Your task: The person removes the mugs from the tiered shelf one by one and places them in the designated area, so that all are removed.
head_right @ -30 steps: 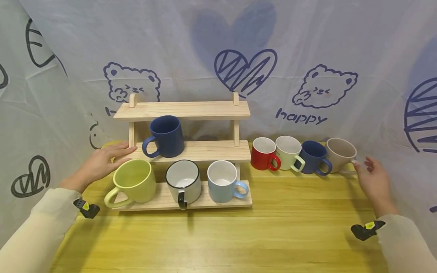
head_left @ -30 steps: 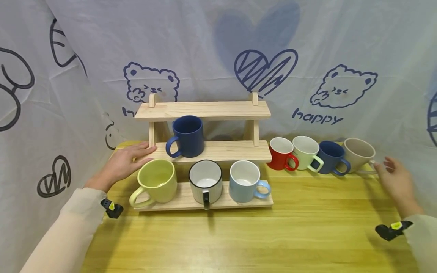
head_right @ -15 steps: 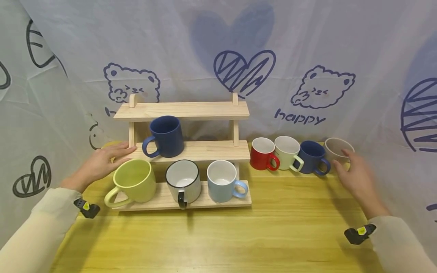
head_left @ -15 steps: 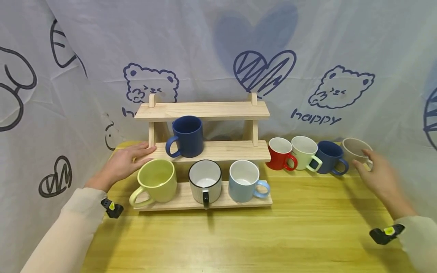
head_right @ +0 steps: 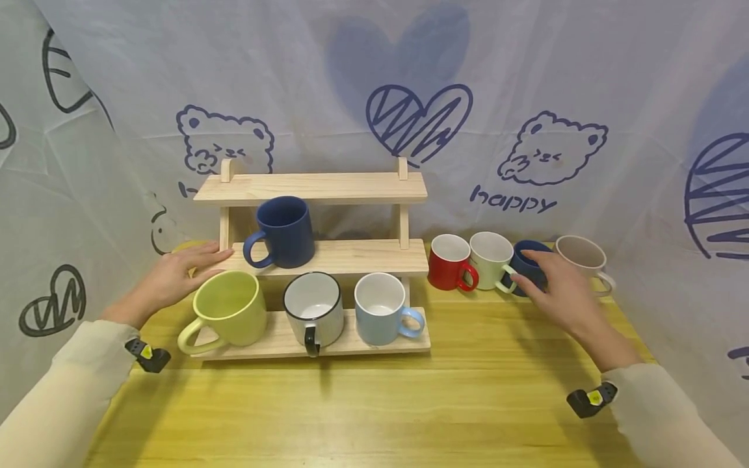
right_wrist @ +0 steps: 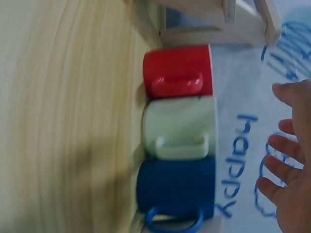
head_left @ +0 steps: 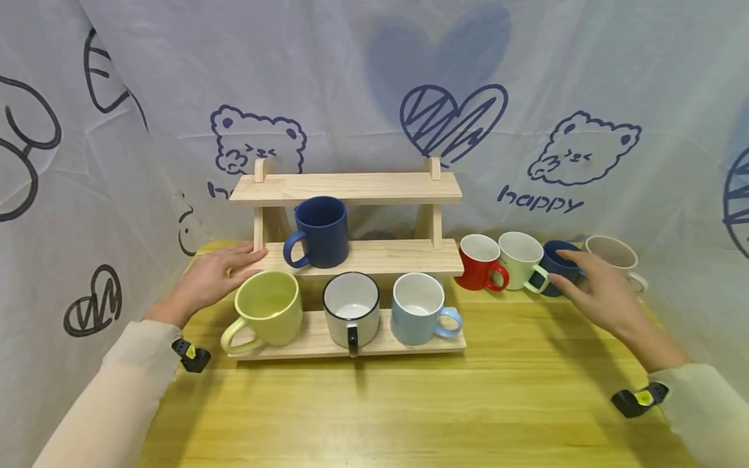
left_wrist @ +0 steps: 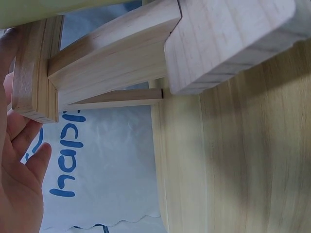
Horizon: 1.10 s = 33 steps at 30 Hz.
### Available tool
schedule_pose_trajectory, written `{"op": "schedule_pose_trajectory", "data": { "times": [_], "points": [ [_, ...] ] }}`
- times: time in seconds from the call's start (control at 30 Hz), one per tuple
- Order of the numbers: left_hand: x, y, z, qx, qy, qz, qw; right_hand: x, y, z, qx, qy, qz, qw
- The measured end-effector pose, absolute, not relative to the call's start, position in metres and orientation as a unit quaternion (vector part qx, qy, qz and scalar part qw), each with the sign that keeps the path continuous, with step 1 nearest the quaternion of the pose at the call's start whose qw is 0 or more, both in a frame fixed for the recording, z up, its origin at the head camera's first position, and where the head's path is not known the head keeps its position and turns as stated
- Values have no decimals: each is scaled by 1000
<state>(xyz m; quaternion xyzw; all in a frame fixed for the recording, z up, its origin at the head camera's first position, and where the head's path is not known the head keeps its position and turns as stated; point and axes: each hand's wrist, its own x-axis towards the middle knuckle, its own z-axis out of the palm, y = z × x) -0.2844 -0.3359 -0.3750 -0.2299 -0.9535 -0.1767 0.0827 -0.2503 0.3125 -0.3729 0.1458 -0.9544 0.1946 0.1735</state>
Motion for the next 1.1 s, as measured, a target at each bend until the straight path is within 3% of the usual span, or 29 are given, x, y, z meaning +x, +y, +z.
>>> {"op": "schedule_pose_trajectory", "data": {
  "times": [0.67, 1.1],
  "points": [
    [-284, -335, -373, -229, -955, -174, 75, -245, 223, -336, 231, -958, 124, 119],
    [-285, -336, -374, -231, -953, -175, 84, -248, 168, -327, 308, -932, 124, 144]
  ]
}}
